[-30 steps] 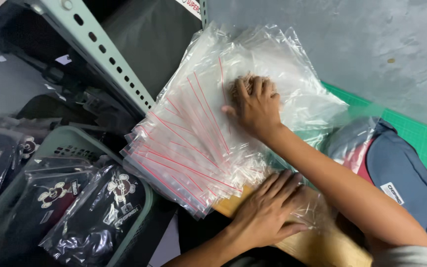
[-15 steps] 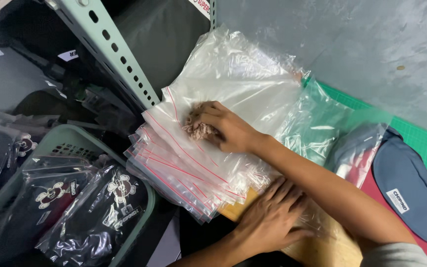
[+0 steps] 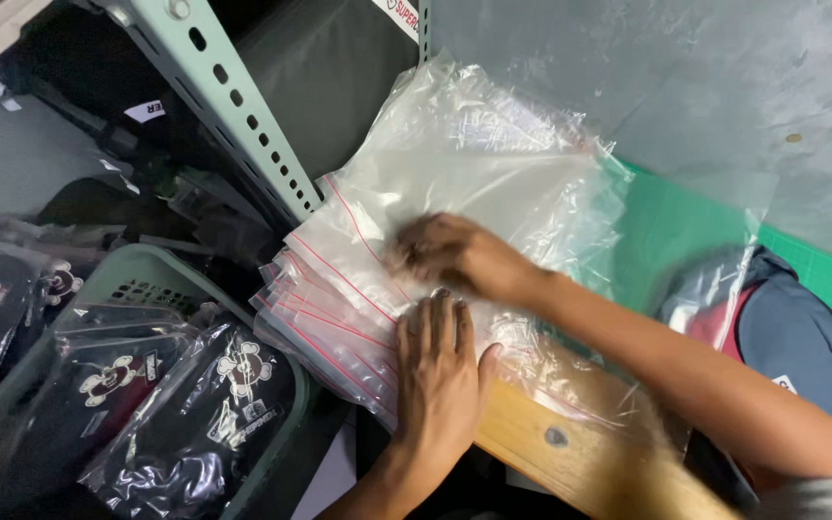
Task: The person attaches a small metal clasp to a strap on a blue and maroon bag. They then place a fluffy brown object into a clear plastic bag and seal it. Finally, the person places the bag into a larger clear plastic bag and seals it.
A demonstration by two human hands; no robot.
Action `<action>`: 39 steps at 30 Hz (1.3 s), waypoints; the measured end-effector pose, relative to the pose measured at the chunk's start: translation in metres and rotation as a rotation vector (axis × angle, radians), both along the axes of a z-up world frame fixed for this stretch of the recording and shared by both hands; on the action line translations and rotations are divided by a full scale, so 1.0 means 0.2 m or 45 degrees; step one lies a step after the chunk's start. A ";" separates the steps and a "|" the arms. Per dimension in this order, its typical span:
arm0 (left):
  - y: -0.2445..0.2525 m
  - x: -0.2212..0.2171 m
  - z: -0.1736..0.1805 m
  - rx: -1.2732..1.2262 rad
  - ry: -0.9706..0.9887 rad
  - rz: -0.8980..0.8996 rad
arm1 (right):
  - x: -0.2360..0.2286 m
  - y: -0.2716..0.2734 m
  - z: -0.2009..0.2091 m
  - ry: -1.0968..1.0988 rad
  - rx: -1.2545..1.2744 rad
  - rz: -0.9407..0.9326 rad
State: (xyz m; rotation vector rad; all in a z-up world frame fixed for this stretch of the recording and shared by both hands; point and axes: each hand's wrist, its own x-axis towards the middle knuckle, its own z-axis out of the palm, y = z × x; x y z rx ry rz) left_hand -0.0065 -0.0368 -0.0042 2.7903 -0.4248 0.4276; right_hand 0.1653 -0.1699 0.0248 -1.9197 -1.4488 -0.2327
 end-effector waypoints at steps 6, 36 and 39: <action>-0.05 -0.02 -0.02 0.125 -0.001 0.027 | 0.55 -0.38 0.03 -0.373 0.184 -1.014; -0.54 0.05 0.01 -0.247 -0.239 -0.785 | -1.26 -1.26 0.07 0.273 0.072 -1.492; -0.71 0.14 0.18 -0.361 -0.264 -0.701 | -1.25 -1.33 -0.03 0.149 0.245 -1.552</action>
